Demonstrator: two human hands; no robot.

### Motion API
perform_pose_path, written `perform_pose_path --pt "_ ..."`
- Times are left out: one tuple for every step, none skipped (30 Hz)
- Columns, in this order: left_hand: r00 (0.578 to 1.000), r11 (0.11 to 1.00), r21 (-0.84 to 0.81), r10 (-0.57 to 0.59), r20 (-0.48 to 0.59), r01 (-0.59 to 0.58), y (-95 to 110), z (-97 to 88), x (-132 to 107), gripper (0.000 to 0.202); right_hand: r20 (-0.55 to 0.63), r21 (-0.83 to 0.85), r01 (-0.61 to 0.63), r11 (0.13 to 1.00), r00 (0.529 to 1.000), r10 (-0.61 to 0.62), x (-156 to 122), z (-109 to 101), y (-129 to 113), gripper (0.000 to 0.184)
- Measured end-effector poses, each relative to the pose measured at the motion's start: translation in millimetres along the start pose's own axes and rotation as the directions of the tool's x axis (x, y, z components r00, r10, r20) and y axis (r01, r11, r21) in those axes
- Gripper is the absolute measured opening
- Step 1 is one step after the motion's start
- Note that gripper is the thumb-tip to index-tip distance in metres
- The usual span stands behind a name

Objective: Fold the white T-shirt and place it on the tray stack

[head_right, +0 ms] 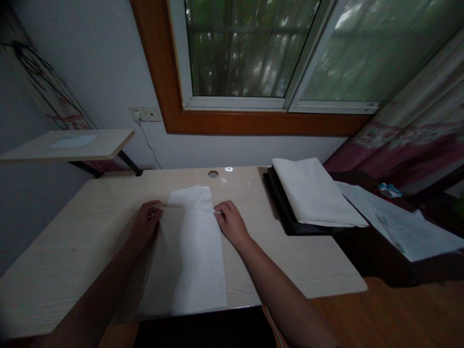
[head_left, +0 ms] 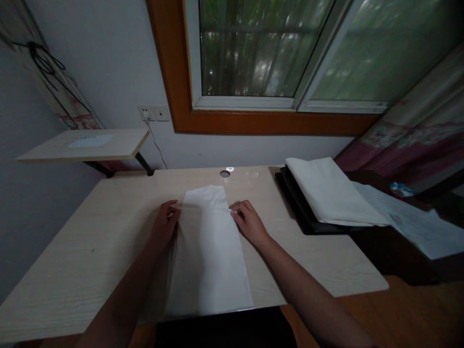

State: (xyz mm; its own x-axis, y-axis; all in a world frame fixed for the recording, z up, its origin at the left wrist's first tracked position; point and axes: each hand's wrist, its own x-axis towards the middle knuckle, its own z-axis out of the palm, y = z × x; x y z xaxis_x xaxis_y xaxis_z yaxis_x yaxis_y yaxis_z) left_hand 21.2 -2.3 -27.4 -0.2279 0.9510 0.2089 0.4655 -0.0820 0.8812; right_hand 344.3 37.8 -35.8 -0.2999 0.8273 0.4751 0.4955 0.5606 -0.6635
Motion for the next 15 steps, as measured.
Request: perform_pose_path --pt "1.0 0.999 0.05 0.0 -0.005 0.0 -0.5 0.2 0.0 0.042 -0.014 0.006 -0.012 1.0 1.0 0.012 1.2 0.0 -0.8 0.006" --pt "1.0 0.995 0.098 0.001 -0.006 -0.001 -1.0 0.3 0.1 0.041 -0.027 0.005 -0.021 1.0 0.999 0.022 2.5 0.2 -1.5 0.005" --pt "1.0 0.99 0.139 0.002 -0.004 -0.002 -1.5 0.3 0.2 0.04 -0.037 -0.001 -0.028 1.0 0.999 0.028 3.7 0.6 -2.2 0.005" --pt "1.0 0.986 0.168 0.004 0.0 -0.003 -2.0 0.4 0.3 0.039 -0.041 -0.011 -0.032 0.999 0.999 0.031 4.8 1.2 -2.6 0.006" --pt "1.0 0.983 0.186 0.005 0.0 -0.005 -2.5 0.5 0.4 0.039 -0.041 -0.023 -0.033 0.999 0.999 0.032 5.7 2.0 -2.8 0.006" --pt "1.0 0.981 0.196 0.006 -0.002 -0.005 -3.0 0.6 0.7 0.039 -0.037 -0.036 -0.034 0.999 0.999 0.033 6.4 2.8 -2.7 0.006" --pt "1.0 0.98 0.201 0.005 -0.005 -0.004 -3.3 0.7 0.9 0.039 -0.032 -0.049 -0.036 0.998 0.999 0.034 6.8 3.5 -2.3 0.006" --pt "1.0 0.979 0.202 0.002 -0.006 -0.001 -3.3 0.9 1.0 0.038 -0.028 -0.061 -0.039 0.997 0.999 0.037 6.9 4.1 -1.6 0.005" --pt "1.0 0.979 0.202 -0.002 -0.004 0.002 -2.9 1.1 1.1 0.038 -0.025 -0.071 -0.043 0.997 0.999 0.041 6.9 4.6 -0.7 0.005" --pt "1.0 0.979 0.201 -0.006 0.0 0.006 -2.0 1.3 1.1 0.037 -0.025 -0.078 -0.048 0.996 0.999 0.046 6.6 4.9 0.3 0.004" --pt "1.0 0.98 0.199 -0.014 0.004 0.013 -0.8 1.6 1.0 0.037 -0.024 -0.083 -0.052 0.995 0.998 0.05 6.3 5.1 1.1 0.003" --pt "1.0 0.98 0.197 -0.026 0.006 0.024 0.6 1.8 0.7 0.039 -0.022 -0.088 -0.055 0.995 0.998 0.053 5.8 5.1 1.8 0.003" --pt "0.999 0.98 0.195 -0.043 0.009 0.04 1.9 2.0 0.5 0.041 -0.016 -0.096 -0.055 0.994 0.998 0.053 5.4 5.0 2.3 0.005" --pt "0.998 0.98 0.193 -0.06 0.013 0.056 2.8 2.1 0.2 0.046 -0.006 -0.107 -0.052 0.993 0.999 0.052 5.0 4.7 2.4 0.008" --pt "0.997 0.98 0.186 -0.073 0.022 0.067 3.1 2.1 0.0 0.05 0.006 -0.119 -0.048 0.992 0.999 0.05 4.7 4.5 2.3 0.013"
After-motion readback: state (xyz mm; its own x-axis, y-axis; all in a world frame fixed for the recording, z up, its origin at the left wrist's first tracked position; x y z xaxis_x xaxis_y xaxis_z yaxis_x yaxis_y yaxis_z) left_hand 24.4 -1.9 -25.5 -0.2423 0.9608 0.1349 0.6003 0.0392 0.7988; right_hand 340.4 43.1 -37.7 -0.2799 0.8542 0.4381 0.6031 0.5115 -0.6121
